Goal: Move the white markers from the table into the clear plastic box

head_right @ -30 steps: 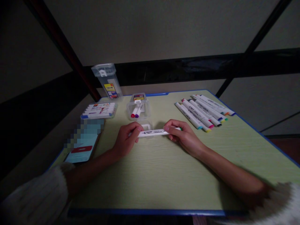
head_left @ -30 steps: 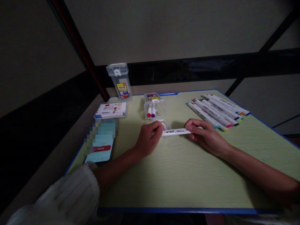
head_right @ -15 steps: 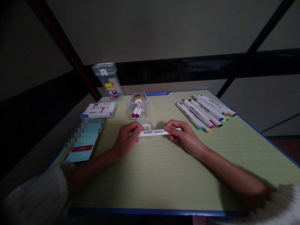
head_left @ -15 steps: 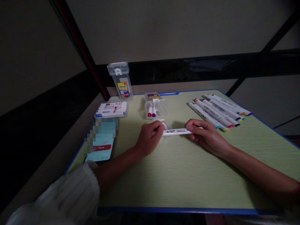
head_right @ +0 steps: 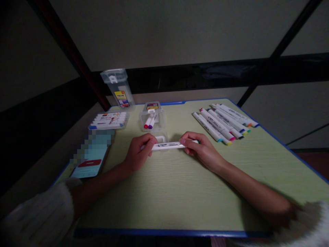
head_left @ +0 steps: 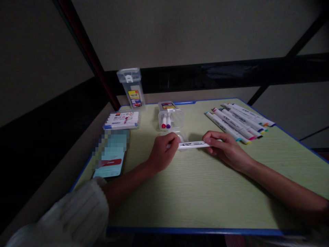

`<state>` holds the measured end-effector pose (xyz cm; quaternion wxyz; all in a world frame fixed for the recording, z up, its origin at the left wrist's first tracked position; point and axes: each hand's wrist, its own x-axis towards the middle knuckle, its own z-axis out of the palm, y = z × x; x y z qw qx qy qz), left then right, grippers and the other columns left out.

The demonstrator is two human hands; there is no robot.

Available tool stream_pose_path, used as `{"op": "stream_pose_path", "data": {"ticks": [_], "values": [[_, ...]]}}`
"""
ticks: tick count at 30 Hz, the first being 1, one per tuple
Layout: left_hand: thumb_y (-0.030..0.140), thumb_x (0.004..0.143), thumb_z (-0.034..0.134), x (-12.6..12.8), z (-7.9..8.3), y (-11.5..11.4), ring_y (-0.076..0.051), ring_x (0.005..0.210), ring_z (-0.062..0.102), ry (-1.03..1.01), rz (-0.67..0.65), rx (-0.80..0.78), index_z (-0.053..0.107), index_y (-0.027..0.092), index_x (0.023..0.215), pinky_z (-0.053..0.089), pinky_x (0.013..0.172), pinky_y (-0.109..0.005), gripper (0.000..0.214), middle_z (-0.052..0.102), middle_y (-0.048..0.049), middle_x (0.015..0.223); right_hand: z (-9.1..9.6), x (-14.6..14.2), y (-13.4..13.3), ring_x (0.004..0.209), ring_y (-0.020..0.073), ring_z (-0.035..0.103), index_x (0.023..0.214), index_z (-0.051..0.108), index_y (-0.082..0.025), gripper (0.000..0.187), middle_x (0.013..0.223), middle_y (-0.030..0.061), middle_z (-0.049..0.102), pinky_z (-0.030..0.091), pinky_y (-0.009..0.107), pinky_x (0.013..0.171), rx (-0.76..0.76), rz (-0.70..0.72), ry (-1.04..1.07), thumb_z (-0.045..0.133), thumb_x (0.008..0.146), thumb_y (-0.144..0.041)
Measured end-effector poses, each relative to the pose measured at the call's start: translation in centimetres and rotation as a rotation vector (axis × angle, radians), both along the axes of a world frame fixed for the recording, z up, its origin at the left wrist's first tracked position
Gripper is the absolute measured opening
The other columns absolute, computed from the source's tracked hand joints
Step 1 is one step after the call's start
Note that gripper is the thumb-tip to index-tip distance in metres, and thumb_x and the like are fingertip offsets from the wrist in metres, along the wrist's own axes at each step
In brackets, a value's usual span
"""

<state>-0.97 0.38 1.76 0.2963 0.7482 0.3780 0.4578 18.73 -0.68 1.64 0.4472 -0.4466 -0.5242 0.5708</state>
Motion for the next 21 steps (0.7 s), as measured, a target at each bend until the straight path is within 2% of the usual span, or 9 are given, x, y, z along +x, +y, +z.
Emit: {"op": "stream_pose_path", "data": {"ticks": [21], "values": [[0.016,0.078,0.042,-0.04,0.06,-0.02,-0.007,0.045,0.038,0.009,-0.010,0.025,0.049,0.016,0.058,0.029,0.047,-0.020,0.022,0.039,0.0069,0.045,-0.19,0.39,0.07,0.046,0.0085,0.033,0.058,0.052,-0.017,0.025,0.049,-0.0032,0.045,0.019,0.027,0.044,0.036,0.023,-0.112,0.060,0.073,-0.036]]}}
